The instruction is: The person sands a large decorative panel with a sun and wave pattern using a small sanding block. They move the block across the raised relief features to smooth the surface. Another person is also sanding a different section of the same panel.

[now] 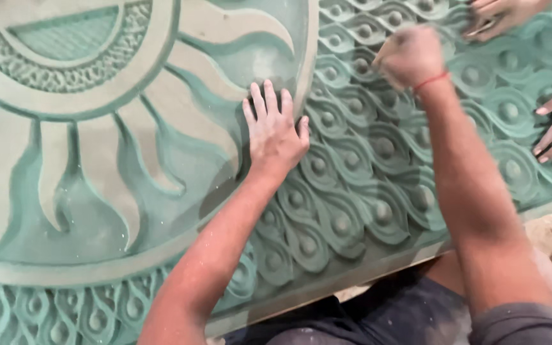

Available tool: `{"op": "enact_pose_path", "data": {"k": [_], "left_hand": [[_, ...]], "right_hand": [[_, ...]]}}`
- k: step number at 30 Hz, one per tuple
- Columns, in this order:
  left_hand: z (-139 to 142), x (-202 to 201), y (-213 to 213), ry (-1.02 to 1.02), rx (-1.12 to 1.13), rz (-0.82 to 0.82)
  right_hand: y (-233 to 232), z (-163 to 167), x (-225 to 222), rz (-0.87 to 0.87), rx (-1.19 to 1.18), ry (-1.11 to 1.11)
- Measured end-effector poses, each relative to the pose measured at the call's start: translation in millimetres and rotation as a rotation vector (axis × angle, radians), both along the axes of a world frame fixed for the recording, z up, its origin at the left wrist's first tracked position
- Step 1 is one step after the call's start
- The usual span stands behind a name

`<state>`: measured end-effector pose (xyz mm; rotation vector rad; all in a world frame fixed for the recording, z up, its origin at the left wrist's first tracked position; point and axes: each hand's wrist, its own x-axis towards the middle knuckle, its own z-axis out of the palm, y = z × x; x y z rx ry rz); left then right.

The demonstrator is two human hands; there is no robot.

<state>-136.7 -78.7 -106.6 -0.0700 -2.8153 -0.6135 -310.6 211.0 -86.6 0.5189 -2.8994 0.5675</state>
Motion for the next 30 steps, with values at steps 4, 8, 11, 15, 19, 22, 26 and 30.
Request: {"op": "enact_pose_path", "data": {"k": [4, 8, 11, 15, 19, 22, 26, 30], "left_hand": [[0, -1, -1, -0.023, -0.016, -0.003], [-2, -1, 0, -0.024, -0.022, -0.008], [-3, -1, 0, -0.013, -0.035, 0.001], [-2, 1, 1, -0.014, -0.026, -0.006], [0, 0, 1, 0.009, -0.001, -0.002], [0, 1, 0, -0.008, -0.008, -0.005], [-1, 1, 1, 0.008, 0.004, -0.009], [0, 0, 1, 0.008, -0.005, -0.009]], "right_hand": [[-17, -29, 1, -0.069, 0.056, 0.204], [-13, -31, -11, -0.126, 0.184, 0.035], [-7, -29, -20, -0.162, 0.162, -0.021], [-7, -29, -25, -0.18, 0.155, -0.064], [-7, -27, -28, -0.159, 0.19, -0.09], [-8, -28, -27, -0.24, 0.168, -0.114], [-13, -32, -17, -0.293, 0.101, -0.019], [-14, -30, -6, -0.372, -0.196, -0.168]]}}
